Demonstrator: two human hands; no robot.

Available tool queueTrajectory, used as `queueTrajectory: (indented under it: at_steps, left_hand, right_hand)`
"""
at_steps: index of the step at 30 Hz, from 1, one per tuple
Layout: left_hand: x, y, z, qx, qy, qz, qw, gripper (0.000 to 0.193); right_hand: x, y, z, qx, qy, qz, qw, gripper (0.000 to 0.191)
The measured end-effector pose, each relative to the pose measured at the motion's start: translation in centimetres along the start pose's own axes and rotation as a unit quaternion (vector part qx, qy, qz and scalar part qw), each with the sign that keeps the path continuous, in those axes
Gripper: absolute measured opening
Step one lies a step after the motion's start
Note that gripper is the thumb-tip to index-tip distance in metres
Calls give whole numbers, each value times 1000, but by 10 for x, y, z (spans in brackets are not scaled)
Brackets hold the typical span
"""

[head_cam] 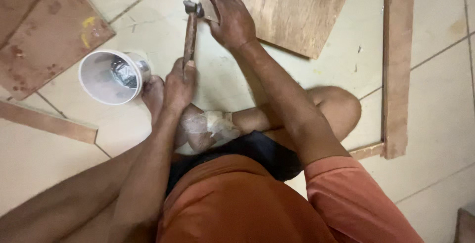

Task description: The person sits on the floor assembling a wooden frame, hammering nails into thin wood strips using a hammer. They take nails from a bucket, position a strip against a plywood panel, and use a tape measure to measure the wood before continuing to nail.

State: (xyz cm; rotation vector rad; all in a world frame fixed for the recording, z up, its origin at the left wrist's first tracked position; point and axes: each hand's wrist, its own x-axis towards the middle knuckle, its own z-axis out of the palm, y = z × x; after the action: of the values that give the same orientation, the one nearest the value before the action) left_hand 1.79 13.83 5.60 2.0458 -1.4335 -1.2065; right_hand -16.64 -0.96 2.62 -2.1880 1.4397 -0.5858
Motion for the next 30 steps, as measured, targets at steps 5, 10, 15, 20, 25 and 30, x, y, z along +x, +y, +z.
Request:
queueTrajectory:
  at_steps: [5,10,15,20,25,30]
  left_hand:
    - [-19,-22,11,-288,-75,-153,942,44]
    - [-36,-40,33,-412,-145,-240,867,43]
    - [-37,-42,34,77,-84,85,990,51]
    - [-39,-32,15,152,-103,73,980,49]
    - [-14,26,-49,99,-63,134,984,47]
    - [53,70,-137,312,-142,192,919,56]
  right_hand:
    - [4,-23,-22,-43,-44,37,997,77]
    - [-8,-41,-50,-45,-80,19,996,72]
    - [-42,-48,-79,352,-73,154,920,65]
    - [-109,-7,-116,-24,1,190,981,58]
    - [-130,56,-118,96,184,320,924,79]
    - [-122,72,-95,114,244,357,895,99]
